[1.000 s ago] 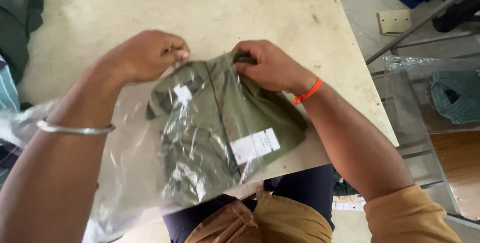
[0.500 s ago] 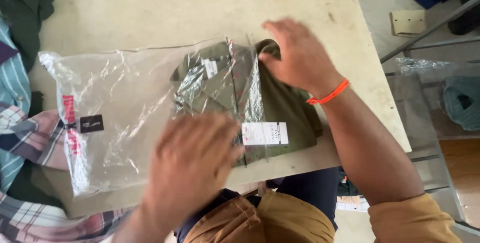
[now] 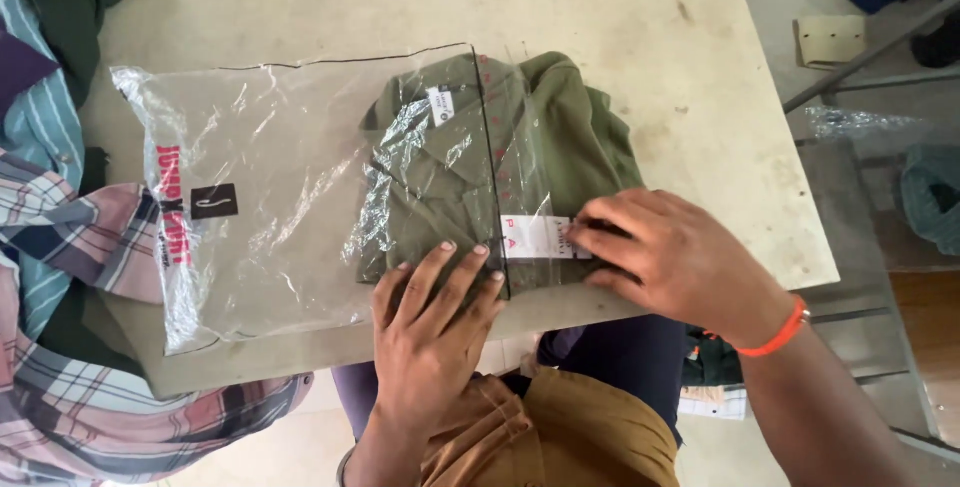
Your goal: Folding a green long-sleeved shirt and placing it into a plastic retail bag.
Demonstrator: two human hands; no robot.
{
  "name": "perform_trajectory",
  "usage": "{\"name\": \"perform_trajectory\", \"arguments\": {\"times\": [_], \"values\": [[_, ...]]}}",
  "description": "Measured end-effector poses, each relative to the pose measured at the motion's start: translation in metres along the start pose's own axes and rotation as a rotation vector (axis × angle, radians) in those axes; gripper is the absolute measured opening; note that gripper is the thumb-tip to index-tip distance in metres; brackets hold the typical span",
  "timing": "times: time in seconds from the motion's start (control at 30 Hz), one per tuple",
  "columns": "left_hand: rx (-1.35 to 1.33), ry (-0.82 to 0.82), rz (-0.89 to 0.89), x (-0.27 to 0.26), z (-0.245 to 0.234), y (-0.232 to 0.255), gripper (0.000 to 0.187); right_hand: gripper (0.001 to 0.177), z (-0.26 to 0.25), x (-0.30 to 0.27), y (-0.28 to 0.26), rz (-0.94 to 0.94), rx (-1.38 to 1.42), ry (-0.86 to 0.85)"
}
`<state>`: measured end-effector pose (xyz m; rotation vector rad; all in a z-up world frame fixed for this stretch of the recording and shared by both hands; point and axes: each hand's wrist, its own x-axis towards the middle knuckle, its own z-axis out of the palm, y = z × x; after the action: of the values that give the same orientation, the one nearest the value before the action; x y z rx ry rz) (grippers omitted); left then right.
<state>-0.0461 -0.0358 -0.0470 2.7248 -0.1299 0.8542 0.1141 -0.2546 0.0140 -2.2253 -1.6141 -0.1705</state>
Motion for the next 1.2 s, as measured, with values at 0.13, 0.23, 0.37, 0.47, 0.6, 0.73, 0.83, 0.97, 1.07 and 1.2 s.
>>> {"name": "perform_trajectory", "arguments": {"times": [0.13,0.23,0.37,0.47,0.6,0.73,0.83,0.97,1.07,1.2], "values": [[0.012,0.007,0.02,0.001,0.0,0.001,0.022,0.032,0.016,-0.003,0.003,-0.069,0.005,0.07],[-0.005,0.006,0.024,0.001,-0.004,0.001,0.025,0.024,0.023,0.0,-0.002,-0.094,-0.049,0.08],[-0.014,0.015,0.018,-0.001,-0.004,-0.002,0.026,0.02,0.033,0.001,-0.01,-0.186,-0.132,0.163],[-0.019,0.027,0.023,-0.004,-0.003,-0.004,0.024,0.015,0.037,0.001,-0.018,-0.191,-0.157,0.186],[-0.093,0.047,-0.014,-0.008,-0.003,-0.009,0.023,0.012,0.046,0.003,-0.028,-0.136,-0.114,0.214],[-0.116,0.086,-0.029,-0.015,-0.004,-0.011,0.021,0.016,0.049,0.006,-0.038,-0.104,-0.091,0.198],[-0.103,0.127,-0.013,-0.02,-0.01,-0.008,0.017,0.018,0.052,0.008,-0.045,-0.116,-0.065,0.197],[-0.067,0.145,-0.009,-0.027,-0.019,-0.008,0.014,0.023,0.056,0.009,-0.053,-0.089,-0.02,0.189],[-0.049,0.142,-0.005,-0.03,-0.022,-0.009,0.018,0.028,0.053,0.003,-0.051,-0.117,-0.042,0.129],[-0.002,0.12,0.031,-0.033,-0.015,-0.01,0.024,0.035,0.052,-0.001,-0.044,-0.175,-0.163,0.1]]}}
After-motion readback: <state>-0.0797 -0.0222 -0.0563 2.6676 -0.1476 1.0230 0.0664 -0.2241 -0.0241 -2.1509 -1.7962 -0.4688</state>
